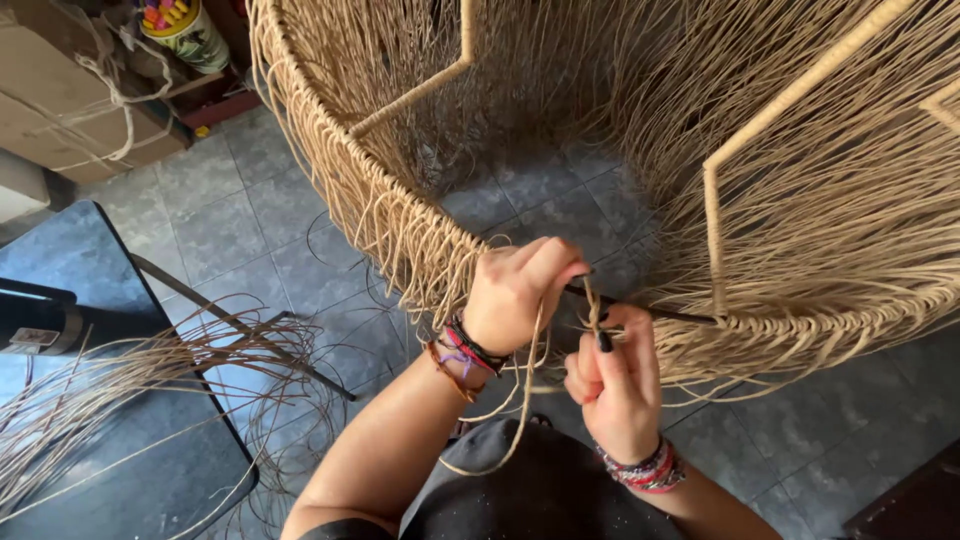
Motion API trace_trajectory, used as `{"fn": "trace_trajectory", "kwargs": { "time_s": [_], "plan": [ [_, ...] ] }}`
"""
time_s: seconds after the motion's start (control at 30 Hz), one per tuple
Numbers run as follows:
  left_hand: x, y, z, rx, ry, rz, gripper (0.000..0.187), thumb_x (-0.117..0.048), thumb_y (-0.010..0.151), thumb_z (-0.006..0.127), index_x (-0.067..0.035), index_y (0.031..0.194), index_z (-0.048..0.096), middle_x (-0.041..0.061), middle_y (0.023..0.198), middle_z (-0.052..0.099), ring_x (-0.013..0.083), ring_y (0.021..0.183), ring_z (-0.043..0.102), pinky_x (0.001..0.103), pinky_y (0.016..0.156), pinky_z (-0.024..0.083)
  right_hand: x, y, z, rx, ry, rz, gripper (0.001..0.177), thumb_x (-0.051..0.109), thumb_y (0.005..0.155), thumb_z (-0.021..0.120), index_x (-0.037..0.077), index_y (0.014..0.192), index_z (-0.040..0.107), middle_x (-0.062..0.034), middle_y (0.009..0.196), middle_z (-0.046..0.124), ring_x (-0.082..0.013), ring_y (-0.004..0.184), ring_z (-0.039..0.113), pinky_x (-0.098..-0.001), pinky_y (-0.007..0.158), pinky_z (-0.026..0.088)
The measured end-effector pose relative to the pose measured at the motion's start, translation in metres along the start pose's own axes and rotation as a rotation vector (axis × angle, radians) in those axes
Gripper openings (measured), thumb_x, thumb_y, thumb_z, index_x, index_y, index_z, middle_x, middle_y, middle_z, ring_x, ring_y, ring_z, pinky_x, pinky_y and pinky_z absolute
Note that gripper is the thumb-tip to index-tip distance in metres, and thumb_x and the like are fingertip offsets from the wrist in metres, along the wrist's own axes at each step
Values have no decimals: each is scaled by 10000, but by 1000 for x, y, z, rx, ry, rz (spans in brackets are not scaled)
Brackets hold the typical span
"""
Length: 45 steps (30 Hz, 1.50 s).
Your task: Tying natural fiber strands onto a metal frame to create a decorative lampshade.
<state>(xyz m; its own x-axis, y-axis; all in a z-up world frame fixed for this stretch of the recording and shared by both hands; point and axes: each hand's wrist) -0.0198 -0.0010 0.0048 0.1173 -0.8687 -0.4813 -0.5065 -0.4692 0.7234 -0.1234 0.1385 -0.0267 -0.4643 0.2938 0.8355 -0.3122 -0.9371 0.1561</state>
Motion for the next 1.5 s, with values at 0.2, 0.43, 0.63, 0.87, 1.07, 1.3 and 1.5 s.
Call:
{"fn": "trace_trajectory", "kwargs": {
  "time_s": [0.2, 0.43, 0.63, 0.87, 1.07, 1.3, 1.5],
  "plan": [
    [-12, 7, 7, -39, 23, -214, 150, -202, 1080, 520, -96, 995, 583, 54, 754, 621, 269, 566, 583, 376, 526, 437, -14, -7, -12, -37, -95, -11, 111, 181, 1073, 485, 96, 1132, 446, 11, 583, 222, -87, 464, 166, -260, 438, 179],
    [-8, 14, 20, -52, 37, -385, 183, -224, 1081, 485, -124, 935, 535, 25, 659, 574, 252, 551, 584, 379, 554, 447, -32, -18, -27, -123, -252, -31, 134, 152, 1064, 476, 46, 1145, 467, 7, 550, 291, -95, 452, 261, -261, 431, 269],
    [-5, 17, 26, -50, 13, -465, 202, -258, 1081, 476, -133, 935, 538, -8, 655, 604, 201, 518, 597, 354, 528, 444, -39, -17, -38, -57, -356, -99, 162, 137, 1084, 440, 36, 1209, 461, 5, 559, 306, -103, 446, 268, -278, 446, 300],
    [5, 20, 34, -62, 85, -510, 241, -286, 1070, 478, -136, 884, 504, 51, 604, 573, 321, 495, 580, 425, 498, 406, -48, -14, -51, -11, -536, -160, 156, 57, 1078, 371, 42, 1204, 462, -16, 520, 333, -114, 412, 305, -295, 454, 279],
    [10, 22, 38, -75, 90, -557, 281, -308, 1060, 480, -125, 846, 491, 94, 594, 586, 379, 539, 602, 461, 526, 410, -53, -14, -54, -27, -640, -185, 170, 72, 1072, 386, 40, 1218, 468, -22, 534, 404, -100, 415, 352, -278, 446, 282],
    [20, 27, 45, -105, 107, -559, 294, -299, 1065, 472, -112, 838, 476, 86, 580, 590, 323, 452, 582, 439, 450, 413, -49, -12, -53, 3, -674, -170, 148, 99, 1083, 382, 45, 1192, 468, 4, 493, 331, -93, 358, 311, -271, 391, 254],
    [17, 29, 32, -76, 104, -615, 306, -352, 1062, 416, -119, 870, 468, 146, 612, 619, 471, 568, 580, 517, 514, 388, -56, -14, -60, 8, -655, -139, 171, 107, 1080, 406, 53, 1231, 467, 1, 501, 352, -101, 375, 326, -284, 393, 284]
  ]
}}
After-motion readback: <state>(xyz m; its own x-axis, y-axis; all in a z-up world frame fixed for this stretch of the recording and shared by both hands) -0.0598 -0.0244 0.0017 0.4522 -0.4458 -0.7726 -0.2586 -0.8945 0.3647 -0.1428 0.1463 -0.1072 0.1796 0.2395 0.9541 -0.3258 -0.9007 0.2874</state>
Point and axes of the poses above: each hand's wrist, its own y-axis towards the middle knuckle, its own z-axis out of the palm, x = y × z
